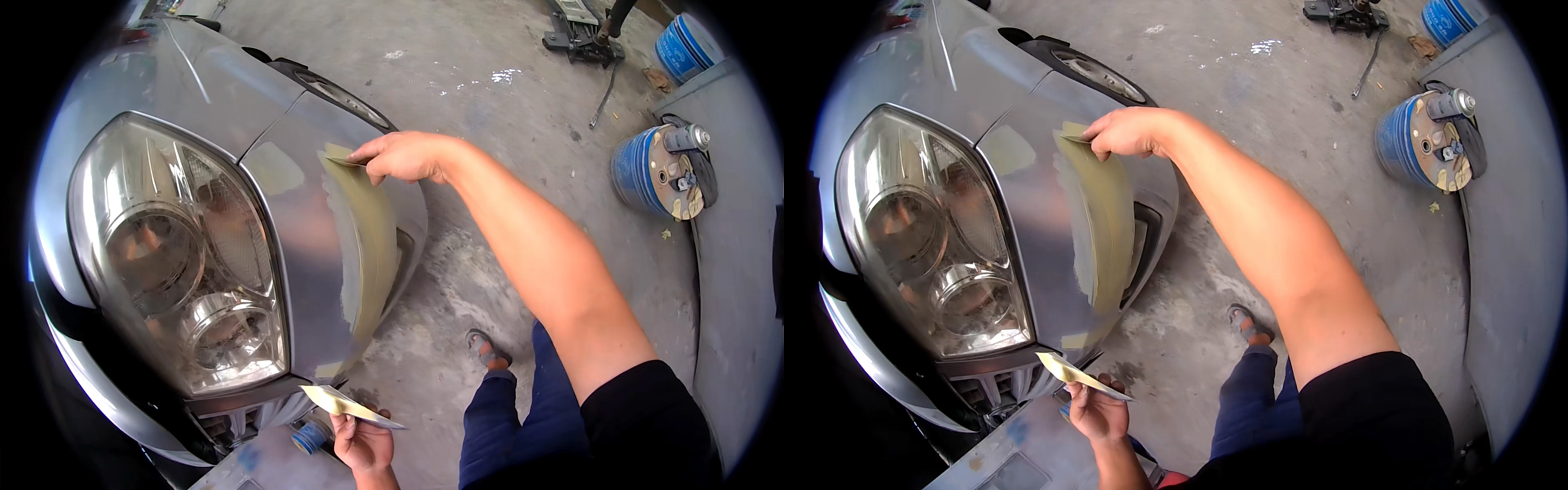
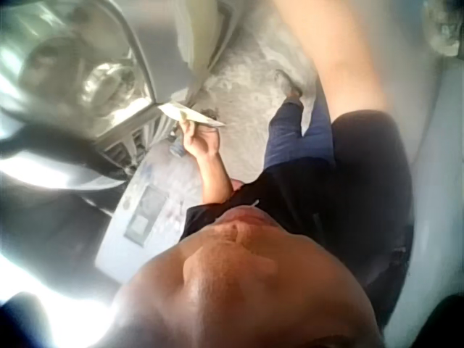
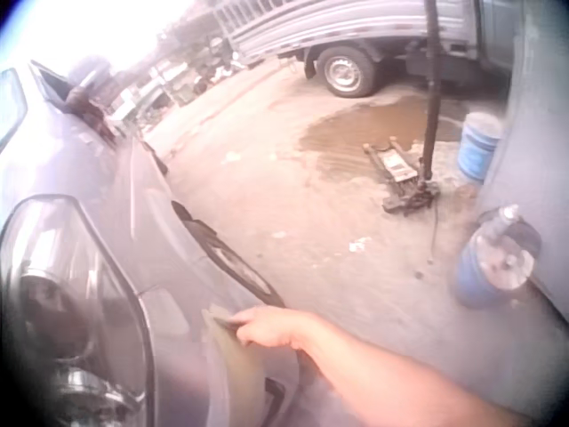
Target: The person applies a yellowish body filler paste to the front bumper of a silver car using a metal spreader. They repeatedly scoop the filler from a container and spread it across the bumper surface, smoothing it out to cover a specific area.
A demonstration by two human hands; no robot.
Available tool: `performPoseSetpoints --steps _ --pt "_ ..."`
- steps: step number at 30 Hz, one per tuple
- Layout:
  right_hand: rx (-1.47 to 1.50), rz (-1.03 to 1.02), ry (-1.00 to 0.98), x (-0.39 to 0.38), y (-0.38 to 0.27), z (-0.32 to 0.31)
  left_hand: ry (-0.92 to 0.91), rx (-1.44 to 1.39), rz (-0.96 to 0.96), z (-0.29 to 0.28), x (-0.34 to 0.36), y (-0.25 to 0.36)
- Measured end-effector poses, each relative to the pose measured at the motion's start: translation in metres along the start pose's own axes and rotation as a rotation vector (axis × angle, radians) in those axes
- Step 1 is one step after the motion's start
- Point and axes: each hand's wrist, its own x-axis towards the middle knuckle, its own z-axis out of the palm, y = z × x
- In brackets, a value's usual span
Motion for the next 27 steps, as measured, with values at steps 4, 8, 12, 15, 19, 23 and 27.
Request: performPoseSetpoints --steps 4,8,12,15,19,23,27 --pt "0.018 -0.134 0.001 -0.024 0.027 0.023 0.025 0.022 -0.021 -0.012 -0.003 -0.001" --pt "0.027 -0.190 0.097 -0.046 0.054 0.050 0.081 0.089 -0.043 -0.024 -0.012 -0.002" --pt "-0.043 -0.332 0.231 -0.057 0.086 0.083 0.049 0.104 -0.062 -0.048 -0.019 -0.002" --pt "-0.071 -0.393 0.327 -0.065 0.105 0.114 -0.045 0.042 -0.066 -0.083 -0.023 0.000" --pt "-0.069 -0.471 0.454 -0.068 0.131 0.157 -0.075 0.028 -0.079 -0.113 -0.029 0.001" --pt "-0.080 -0.482 0.565 -0.071 0.148 0.197 -0.100 0.031 -0.094 -0.139 -0.033 0.003" --pt "-0.137 -0.443 0.625 -0.073 0.159 0.236 -0.116 0.057 -0.089 -0.162 -0.037 0.008"
